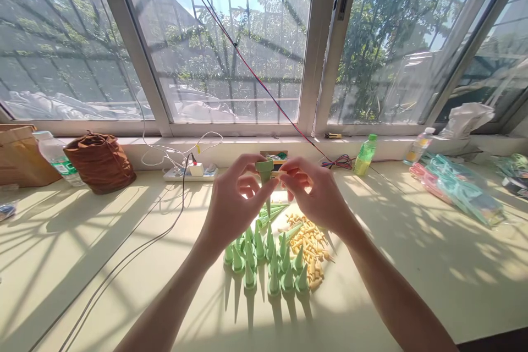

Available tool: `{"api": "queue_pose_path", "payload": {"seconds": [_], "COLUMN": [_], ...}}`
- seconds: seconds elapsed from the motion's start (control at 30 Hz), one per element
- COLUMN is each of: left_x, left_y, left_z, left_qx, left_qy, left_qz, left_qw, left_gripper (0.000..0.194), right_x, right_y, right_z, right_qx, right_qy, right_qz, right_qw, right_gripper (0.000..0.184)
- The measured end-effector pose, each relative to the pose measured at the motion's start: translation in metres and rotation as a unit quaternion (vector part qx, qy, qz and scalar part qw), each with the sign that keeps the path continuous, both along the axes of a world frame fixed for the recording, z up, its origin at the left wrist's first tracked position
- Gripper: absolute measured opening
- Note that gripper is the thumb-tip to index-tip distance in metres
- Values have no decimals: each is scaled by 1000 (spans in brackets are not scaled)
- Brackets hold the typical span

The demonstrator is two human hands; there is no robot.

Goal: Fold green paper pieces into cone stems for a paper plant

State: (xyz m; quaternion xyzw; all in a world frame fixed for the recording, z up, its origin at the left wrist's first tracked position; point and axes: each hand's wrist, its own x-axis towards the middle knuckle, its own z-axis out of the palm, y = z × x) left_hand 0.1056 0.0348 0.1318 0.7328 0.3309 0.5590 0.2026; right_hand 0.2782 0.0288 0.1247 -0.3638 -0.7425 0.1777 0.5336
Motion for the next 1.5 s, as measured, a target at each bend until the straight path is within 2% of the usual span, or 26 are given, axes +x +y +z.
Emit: {"api": "queue_pose_path", "payload": {"seconds": [0.4,0.6,0.7,0.77,0.87,1.1,1.5], "left_x": [3,4,3,1,0,-1,0], "left_y": [-4,-5,-5,-4,-3,-4,-5], "left_z": [-2,-1,-1,-1,1,2,2], "left_qx": [9,9,8,7,4,-7,-20], "left_qy": [20,19,20,17,5,-1,5], "left_qz": [11,6,7,7,9,-2,-11], "left_qw": [1000,1000,1000,1000,1000,1000,1000], "left_gripper": [33,35,34,34,31,32,32], "right_x": [-1,-1,-1,-2,-2,-3,-1], "right_y": [-3,-3,-3,-3,-2,-2,-3], "right_z": [2,3,3,2,0,-2,0], "right_qx": [5,30,20,4,-5,9,37], "right_qy": [-51,-75,-67,-46,-15,-11,-56], "right_qz": [-43,-74,-70,-46,-8,4,-18], "right_qw": [998,994,995,998,1000,1000,998], "right_gripper": [39,43,45,43,31,17,26]}}
